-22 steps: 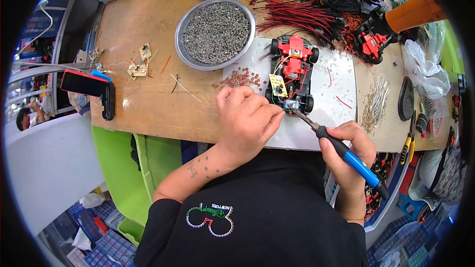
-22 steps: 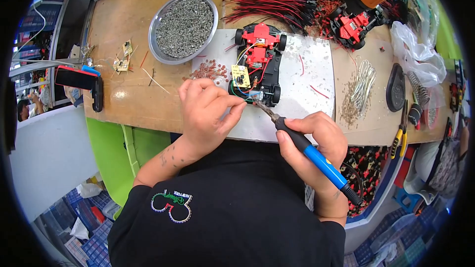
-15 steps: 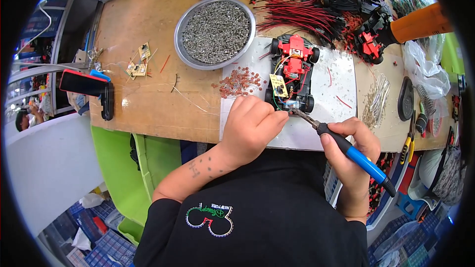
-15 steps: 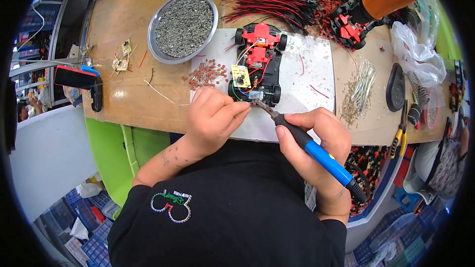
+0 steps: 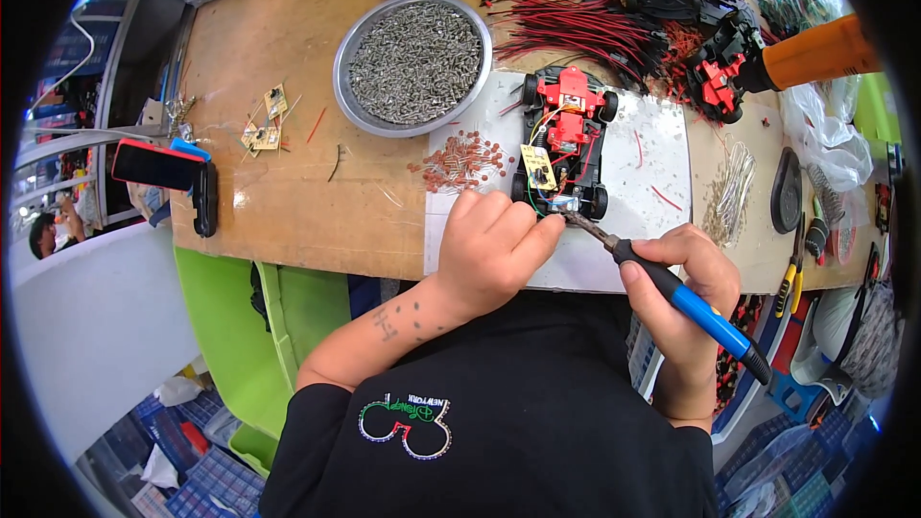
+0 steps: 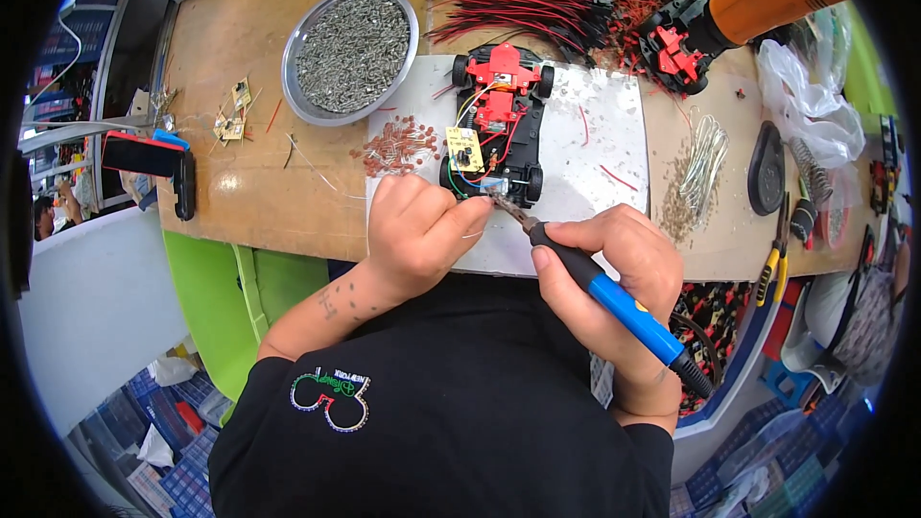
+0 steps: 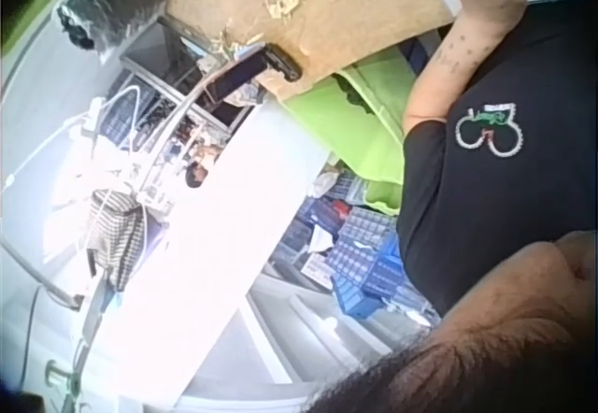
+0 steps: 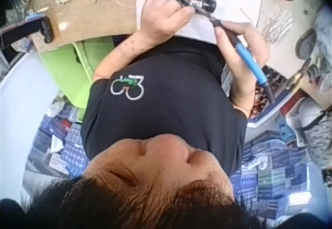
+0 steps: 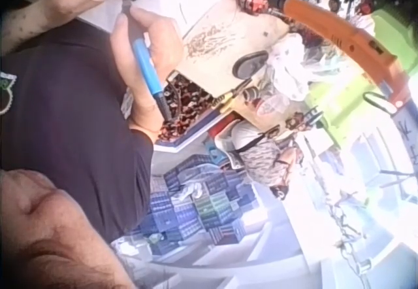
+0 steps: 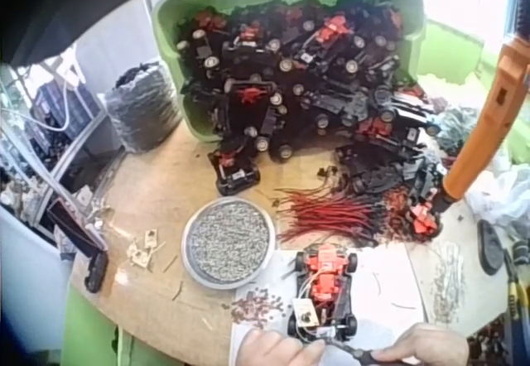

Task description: The person assembles toy cars by installing internal components such as circuit boards and gears into the chassis with a power screwdriver, then soldering wires with a soldering iron.

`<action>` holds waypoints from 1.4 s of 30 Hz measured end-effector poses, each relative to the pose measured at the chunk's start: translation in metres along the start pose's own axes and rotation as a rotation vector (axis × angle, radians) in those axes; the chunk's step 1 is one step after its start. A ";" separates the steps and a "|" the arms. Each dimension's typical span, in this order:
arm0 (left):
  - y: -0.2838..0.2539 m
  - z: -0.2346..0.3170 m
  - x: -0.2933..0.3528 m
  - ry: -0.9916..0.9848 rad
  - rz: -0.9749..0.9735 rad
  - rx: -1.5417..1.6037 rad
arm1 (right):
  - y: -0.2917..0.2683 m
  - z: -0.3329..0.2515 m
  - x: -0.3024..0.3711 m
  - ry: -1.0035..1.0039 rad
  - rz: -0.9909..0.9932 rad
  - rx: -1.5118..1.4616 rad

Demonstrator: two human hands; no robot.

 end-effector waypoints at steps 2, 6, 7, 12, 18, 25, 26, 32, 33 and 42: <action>0.000 -0.001 0.000 -0.008 -0.003 0.004 | -0.004 0.004 0.004 0.008 0.030 -0.017; 0.000 -0.001 -0.001 -0.033 -0.032 -0.010 | -0.015 0.009 0.010 0.035 0.101 -0.070; 0.000 -0.002 -0.001 -0.036 -0.036 -0.015 | -0.016 0.010 0.011 0.035 0.104 -0.070; -0.004 0.001 -0.010 -0.096 -0.046 0.000 | -0.023 0.016 0.016 0.059 0.137 -0.087; -0.003 -0.001 -0.007 -0.156 -0.025 0.045 | -0.024 0.024 0.027 0.068 0.167 -0.143; -0.002 0.001 -0.008 -0.149 0.001 0.076 | -0.022 0.031 0.035 0.082 0.170 -0.163; -0.001 0.000 -0.007 -0.148 0.001 0.076 | -0.021 0.032 0.035 0.079 0.173 -0.162; 0.000 0.000 -0.007 -0.143 -0.001 0.082 | -0.019 0.033 0.036 0.096 0.166 -0.157; 0.000 -0.001 -0.007 -0.145 0.000 0.083 | -0.018 0.033 0.035 0.101 0.165 -0.157; 0.000 0.000 -0.009 -0.149 -0.004 0.074 | -0.014 0.028 0.033 0.057 0.138 -0.131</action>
Point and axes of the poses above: each hand's wrist, its own x-axis away from the middle knuckle, its own y-axis out of the palm, z = x × y, the point moved 9 cm from there along -x, towards the middle knuckle, and after that the axes turned 10 degrees about z, right-handed, at the moved point
